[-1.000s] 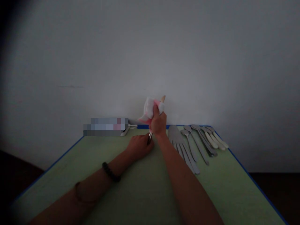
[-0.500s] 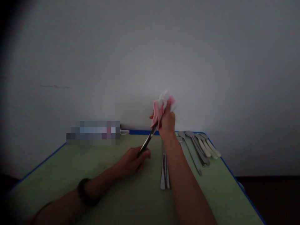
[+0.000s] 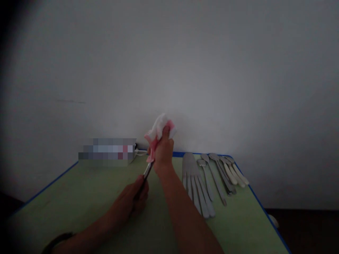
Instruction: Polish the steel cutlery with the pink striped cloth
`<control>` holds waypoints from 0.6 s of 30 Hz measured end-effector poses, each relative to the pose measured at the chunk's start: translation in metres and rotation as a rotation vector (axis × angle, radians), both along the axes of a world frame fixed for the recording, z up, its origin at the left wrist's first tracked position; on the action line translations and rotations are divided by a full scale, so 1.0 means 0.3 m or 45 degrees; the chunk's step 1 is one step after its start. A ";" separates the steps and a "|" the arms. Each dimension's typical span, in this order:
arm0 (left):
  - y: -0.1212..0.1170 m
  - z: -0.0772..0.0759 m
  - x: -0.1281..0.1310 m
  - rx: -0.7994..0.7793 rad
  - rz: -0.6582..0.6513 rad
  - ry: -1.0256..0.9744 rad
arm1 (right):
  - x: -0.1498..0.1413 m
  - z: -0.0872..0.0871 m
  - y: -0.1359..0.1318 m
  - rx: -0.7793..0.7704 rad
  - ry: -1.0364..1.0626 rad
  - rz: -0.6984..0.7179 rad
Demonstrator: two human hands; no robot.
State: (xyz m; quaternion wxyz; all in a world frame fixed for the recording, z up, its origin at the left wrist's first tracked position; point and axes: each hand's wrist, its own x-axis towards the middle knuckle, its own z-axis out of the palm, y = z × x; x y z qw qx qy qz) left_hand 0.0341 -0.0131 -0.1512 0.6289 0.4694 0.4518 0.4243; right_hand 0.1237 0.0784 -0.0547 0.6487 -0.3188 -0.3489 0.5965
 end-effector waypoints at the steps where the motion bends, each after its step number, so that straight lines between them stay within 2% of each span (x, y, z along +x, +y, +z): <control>1: 0.003 0.001 0.001 -0.001 0.003 -0.006 | -0.012 -0.018 0.007 -0.039 -0.016 -0.040; 3: 0.009 0.004 0.004 -0.007 -0.004 -0.003 | -0.019 -0.042 0.019 -0.092 -0.043 -0.092; 6: 0.018 0.011 0.008 -0.006 -0.021 0.056 | -0.006 -0.047 0.029 -0.095 -0.120 -0.153; 13: 0.057 0.019 0.003 0.085 -0.049 0.258 | 0.120 -0.018 0.067 0.137 -0.718 -0.352; 16: 0.065 0.017 -0.001 0.052 -0.077 0.299 | 0.201 -0.005 0.077 0.181 -0.904 -0.220; 18: 0.063 0.016 -0.004 0.042 -0.105 0.315 | 0.244 0.012 0.068 0.186 -0.896 -0.053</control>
